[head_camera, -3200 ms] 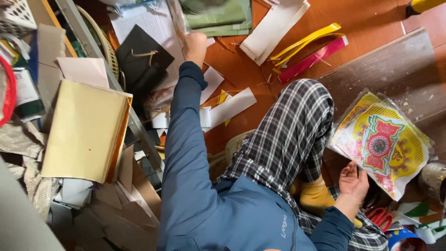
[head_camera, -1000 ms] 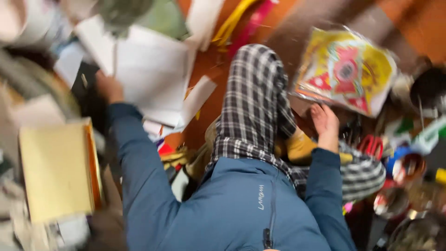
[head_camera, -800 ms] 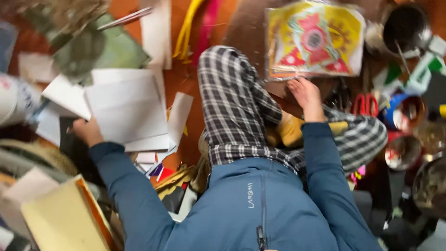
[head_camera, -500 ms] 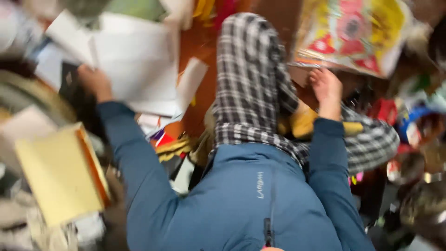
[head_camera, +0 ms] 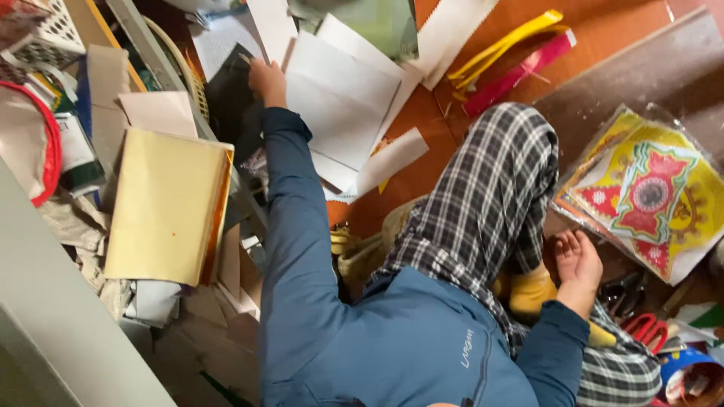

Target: Cutting strips of paper and organizing decorative paper items while sitting on the floor.

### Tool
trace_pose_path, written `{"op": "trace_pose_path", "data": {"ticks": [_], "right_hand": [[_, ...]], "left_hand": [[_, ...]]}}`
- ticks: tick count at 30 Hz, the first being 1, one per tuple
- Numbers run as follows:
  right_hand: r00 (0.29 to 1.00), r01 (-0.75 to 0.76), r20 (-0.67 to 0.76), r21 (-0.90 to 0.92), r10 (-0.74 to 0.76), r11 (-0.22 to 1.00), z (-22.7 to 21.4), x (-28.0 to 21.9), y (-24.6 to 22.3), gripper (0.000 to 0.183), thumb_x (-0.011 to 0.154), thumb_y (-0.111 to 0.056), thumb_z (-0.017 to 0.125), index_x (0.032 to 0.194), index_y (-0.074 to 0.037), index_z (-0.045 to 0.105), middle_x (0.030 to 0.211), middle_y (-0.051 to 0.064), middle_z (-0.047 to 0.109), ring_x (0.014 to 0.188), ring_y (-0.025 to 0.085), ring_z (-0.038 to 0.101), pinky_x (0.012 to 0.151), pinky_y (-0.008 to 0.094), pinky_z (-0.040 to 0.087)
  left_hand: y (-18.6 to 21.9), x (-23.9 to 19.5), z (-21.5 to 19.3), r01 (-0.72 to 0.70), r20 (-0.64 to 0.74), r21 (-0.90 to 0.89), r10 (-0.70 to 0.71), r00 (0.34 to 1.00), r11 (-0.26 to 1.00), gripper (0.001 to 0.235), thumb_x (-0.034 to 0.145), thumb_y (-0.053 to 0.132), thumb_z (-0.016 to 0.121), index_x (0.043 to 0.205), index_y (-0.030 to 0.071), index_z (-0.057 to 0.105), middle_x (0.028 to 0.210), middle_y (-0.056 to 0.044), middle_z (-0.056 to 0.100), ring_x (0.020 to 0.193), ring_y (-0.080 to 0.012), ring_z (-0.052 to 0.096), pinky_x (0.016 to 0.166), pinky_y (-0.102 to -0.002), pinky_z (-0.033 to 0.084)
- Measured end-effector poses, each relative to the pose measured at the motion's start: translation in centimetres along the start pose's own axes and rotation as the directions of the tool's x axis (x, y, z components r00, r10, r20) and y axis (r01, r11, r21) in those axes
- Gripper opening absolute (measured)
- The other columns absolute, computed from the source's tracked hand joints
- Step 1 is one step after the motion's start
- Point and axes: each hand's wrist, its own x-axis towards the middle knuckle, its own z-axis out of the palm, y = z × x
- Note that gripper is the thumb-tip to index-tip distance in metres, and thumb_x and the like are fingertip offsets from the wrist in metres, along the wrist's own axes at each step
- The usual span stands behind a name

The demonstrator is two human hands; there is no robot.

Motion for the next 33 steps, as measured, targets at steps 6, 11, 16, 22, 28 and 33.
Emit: {"op": "trace_pose_path", "data": {"ticks": [6,11,16,22,28,33], "right_hand": [[0.995,0.034,-0.092,-0.064,-0.040,0.997,2.3,-2.0,0.3,0.014,0.113,-0.024,0.068,0.120,-0.013,0.071,0.105,0.003,0.079,0.096,0.016,0.078,0.083,0.025,0.064],[0.996,0.028,-0.084,-0.067,-0.033,0.997,0.7,-0.6,1.1,0.016,0.112,-0.029,0.071,0.124,-0.018,0.072,0.107,0.002,0.079,0.096,0.017,0.077,0.084,0.028,0.063],[0.984,0.165,0.049,0.121,-0.172,0.979,3.3,-2.2,1.6,0.019,0.114,-0.016,0.067,0.128,-0.004,0.066,0.097,0.010,0.068,0.087,0.022,0.063,0.080,0.034,0.056],[0.986,0.137,0.092,0.004,-0.137,0.991,10.5,-8.0,1.1,0.037,0.108,-0.024,0.071,0.140,-0.004,0.067,0.113,0.013,0.076,0.092,0.018,0.073,0.064,0.022,0.054],[0.876,0.066,0.482,-0.158,0.018,0.985,14.4,-12.8,1.5,0.093,0.106,-0.078,0.034,0.168,-0.010,0.046,0.134,0.025,0.073,0.117,0.044,0.075,0.093,0.067,0.062],[0.931,0.364,0.099,-0.254,-0.350,0.896,15.7,-13.4,4.3,0.063,0.096,-0.021,0.079,0.156,-0.016,0.061,0.142,0.010,0.071,0.120,0.033,0.071,0.101,0.047,0.058]], "left_hand": [[0.7,0.4,0.0,0.164,0.004,-0.023,-0.164,0.986,0.986,0.028,0.082,0.031,0.084,0.094,0.005,0.081,0.094,-0.019,0.081,0.086,-0.0443,0.077,0.081,-0.058,0.061],[3.7,0.9,-3.4,-0.101,-0.306,-0.117,0.061,0.950,0.988,0.003,0.076,0.015,0.076,0.079,0.013,0.077,0.074,-0.013,0.077,0.065,-0.0357,0.071,0.061,-0.048,0.060],[15.8,-5.3,-14.1,-0.689,-0.482,-0.293,0.520,0.705,0.663,0.017,0.092,0.002,0.073,0.101,0.011,0.061,0.091,-0.001,0.069,0.081,-0.0206,0.068,0.077,-0.034,0.057],[26.2,-23.7,-14.5,-0.415,-0.002,-0.890,0.911,0.412,0.186,0.045,0.089,-0.018,0.075,0.128,0.002,0.067,0.108,-0.007,0.074,0.092,-0.0181,0.068,0.085,-0.031,0.059],[27.7,-44.2,-10.1,-0.102,0.208,-0.977,0.954,-0.218,0.190,0.018,0.085,0.003,0.076,0.098,0.014,0.073,0.088,-0.008,0.073,0.085,-0.0312,0.073,0.085,-0.046,0.058],[27.2,-50.6,-6.7,-0.057,0.275,-0.961,0.917,-0.290,0.270,0.033,0.090,0.001,0.069,0.122,0.007,0.068,0.112,-0.018,0.067,0.102,-0.0397,0.070,0.092,-0.050,0.057]]}}
